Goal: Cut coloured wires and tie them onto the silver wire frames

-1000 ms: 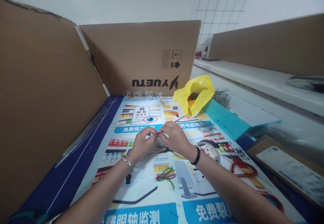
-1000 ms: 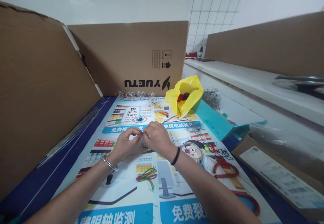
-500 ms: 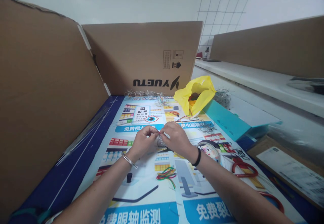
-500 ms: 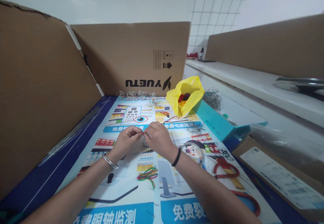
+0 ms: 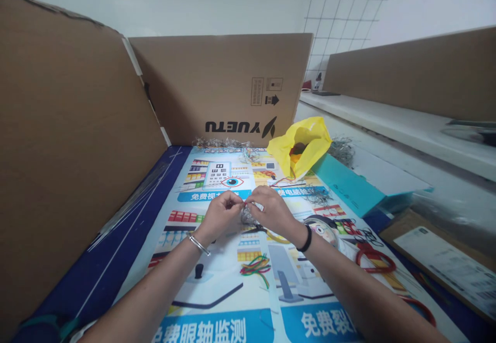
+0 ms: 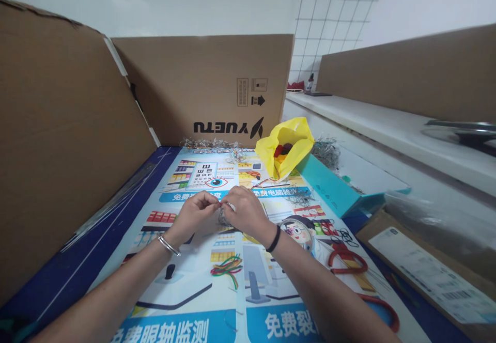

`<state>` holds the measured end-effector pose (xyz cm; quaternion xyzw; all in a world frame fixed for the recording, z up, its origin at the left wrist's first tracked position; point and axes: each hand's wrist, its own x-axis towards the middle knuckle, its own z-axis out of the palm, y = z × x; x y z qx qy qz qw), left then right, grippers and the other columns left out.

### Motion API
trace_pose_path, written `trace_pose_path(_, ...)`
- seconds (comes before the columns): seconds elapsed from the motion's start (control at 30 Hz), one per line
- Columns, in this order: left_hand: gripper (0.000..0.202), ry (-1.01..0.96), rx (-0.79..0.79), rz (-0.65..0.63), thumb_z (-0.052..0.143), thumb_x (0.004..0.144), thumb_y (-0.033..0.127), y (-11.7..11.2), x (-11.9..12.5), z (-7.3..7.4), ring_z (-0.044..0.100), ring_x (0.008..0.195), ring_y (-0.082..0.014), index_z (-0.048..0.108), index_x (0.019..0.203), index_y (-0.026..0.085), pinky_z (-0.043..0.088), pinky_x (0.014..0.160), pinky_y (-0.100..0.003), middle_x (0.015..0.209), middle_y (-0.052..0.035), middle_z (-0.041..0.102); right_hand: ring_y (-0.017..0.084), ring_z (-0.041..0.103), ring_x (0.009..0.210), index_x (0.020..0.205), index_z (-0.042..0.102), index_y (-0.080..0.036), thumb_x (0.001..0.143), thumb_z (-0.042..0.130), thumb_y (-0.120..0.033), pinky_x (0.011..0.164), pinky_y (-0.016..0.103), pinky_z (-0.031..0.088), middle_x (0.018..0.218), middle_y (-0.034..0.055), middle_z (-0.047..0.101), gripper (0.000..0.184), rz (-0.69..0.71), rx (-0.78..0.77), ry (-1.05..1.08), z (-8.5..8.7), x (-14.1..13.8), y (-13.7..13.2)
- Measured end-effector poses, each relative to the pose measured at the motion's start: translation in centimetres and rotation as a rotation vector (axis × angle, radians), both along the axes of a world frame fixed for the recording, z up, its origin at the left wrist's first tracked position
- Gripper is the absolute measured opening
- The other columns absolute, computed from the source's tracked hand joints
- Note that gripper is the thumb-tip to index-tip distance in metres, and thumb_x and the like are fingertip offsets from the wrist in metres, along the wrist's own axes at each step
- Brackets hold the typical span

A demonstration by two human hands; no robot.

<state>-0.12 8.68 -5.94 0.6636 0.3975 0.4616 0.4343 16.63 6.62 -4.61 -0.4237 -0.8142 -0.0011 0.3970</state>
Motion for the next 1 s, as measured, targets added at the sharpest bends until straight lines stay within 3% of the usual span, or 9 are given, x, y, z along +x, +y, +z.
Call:
trace_pose_path(0.3, 0.005, -0.009, -0.019, -0.041, 0.062, 0.069, 0.019, 0.16, -0.21, 0.09, 0.055, 0.064, -0.0118, 0.059, 0.068, 0.016, 0.044, 0.062, -0.023, 0.068, 0.0006, 0.061, 0.015, 0.057, 0.075, 0.080, 0.066, -0.019, 0.080, 0.054, -0.010, 0.069, 0.027, 0.045, 0.076, 0.0032, 0.061, 0.015, 0.013, -0.100, 0.052, 0.61, 0.09, -0.07)
trace_pose_path(0.4, 0.005, -0.028, -0.025, -0.057, 0.062, 0.069, 0.018, 0.28, -0.24, 0.01, 0.055, 0.064, -0.0113, 0.059, 0.068, 0.016, 0.044, 0.062, -0.023, 0.068, 0.0008, 0.061, 0.016, 0.058, 0.076, 0.085, 0.066, -0.019, 0.077, 0.057, -0.013, 0.070, 0.028, 0.045, 0.079, 0.0035, 0.062, 0.013, 0.029, -0.077, 0.052, 0.29, 0.16, -0.02)
trace_pose_path(0.53, 0.005, -0.062, -0.056, -0.072, 0.063, 0.069, 0.017, 0.17, -0.16, 0.10, 0.054, 0.063, -0.0106, 0.058, 0.068, 0.016, 0.042, 0.061, -0.022, 0.067, 0.0014, 0.060, 0.016, 0.057, 0.075, 0.078, 0.065, -0.019, 0.076, 0.060, -0.017, 0.071, 0.029, 0.044, 0.076, 0.0025, 0.061, 0.006, -0.017, -0.035, 0.022, -0.02, 0.03, -0.06)
trace_pose_path(1.0, 0.008, -0.090, -0.164, -0.050, 0.064, 0.066, 0.018, -0.14, 0.06, 0.64, 0.048, 0.058, -0.0090, 0.056, 0.065, 0.015, 0.038, 0.056, -0.021, 0.063, 0.0028, 0.057, 0.018, 0.054, 0.080, 0.076, 0.061, -0.017, 0.082, 0.053, -0.014, 0.074, 0.031, 0.038, 0.080, 0.0048, 0.061, 0.010, -0.035, 0.110, -0.116, -0.18, -0.19, -0.65)
